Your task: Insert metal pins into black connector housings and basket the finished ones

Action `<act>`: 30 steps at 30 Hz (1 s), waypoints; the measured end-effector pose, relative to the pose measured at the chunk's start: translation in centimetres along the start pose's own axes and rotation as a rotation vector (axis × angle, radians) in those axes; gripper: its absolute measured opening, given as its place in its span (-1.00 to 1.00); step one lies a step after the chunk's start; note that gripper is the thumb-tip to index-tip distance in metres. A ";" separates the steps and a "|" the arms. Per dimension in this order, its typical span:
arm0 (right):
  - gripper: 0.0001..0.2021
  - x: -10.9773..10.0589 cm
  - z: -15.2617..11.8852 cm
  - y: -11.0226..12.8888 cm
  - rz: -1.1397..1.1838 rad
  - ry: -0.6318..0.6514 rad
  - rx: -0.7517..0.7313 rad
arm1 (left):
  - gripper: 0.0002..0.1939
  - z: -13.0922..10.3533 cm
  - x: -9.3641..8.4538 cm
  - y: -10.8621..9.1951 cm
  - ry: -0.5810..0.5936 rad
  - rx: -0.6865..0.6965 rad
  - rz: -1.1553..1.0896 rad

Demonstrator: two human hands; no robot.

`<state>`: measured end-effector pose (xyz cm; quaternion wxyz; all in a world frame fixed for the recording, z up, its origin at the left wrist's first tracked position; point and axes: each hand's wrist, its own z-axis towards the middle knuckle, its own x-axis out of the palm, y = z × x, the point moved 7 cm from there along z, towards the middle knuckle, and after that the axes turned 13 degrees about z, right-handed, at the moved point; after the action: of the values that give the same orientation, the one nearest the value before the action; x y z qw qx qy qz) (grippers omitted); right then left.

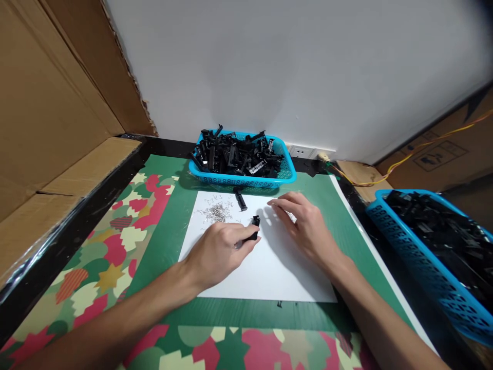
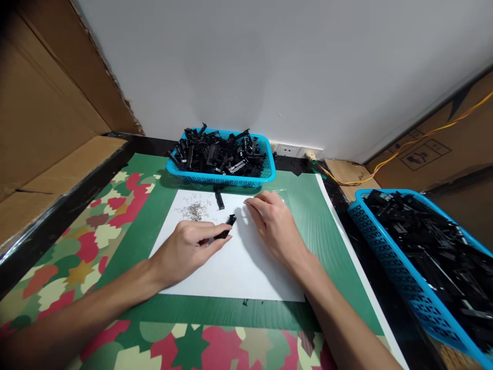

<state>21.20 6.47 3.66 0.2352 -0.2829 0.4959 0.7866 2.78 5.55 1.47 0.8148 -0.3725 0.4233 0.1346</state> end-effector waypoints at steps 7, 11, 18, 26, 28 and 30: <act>-0.77 0.1 0.1 -0.7 0.398 -0.183 0.166 | -0.74 0.0 0.1 -0.2 0.026 0.030 0.013; -0.71 1.9 0.4 -1.4 0.713 -0.214 0.300 | -0.74 0.0 0.0 -0.2 0.030 0.025 0.014; -0.73 3.0 0.4 -1.5 0.809 -0.208 0.344 | -0.75 0.0 0.2 -0.1 0.027 0.024 -0.006; -0.72 3.0 0.2 -1.4 0.730 -0.211 0.317 | -0.76 0.1 -0.1 -0.1 0.044 0.013 -0.044; -0.71 3.0 0.1 -1.5 0.712 -0.234 0.318 | -0.76 0.2 -0.1 0.0 0.046 0.005 -0.066; -0.72 3.1 -0.1 -1.6 0.704 -0.257 0.317 | -0.76 0.3 -0.1 0.2 0.047 -0.010 -0.089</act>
<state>20.07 7.27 0.47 0.0525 0.0447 0.6441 0.7618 2.80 5.93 1.57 0.8078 -0.3981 0.4249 0.0917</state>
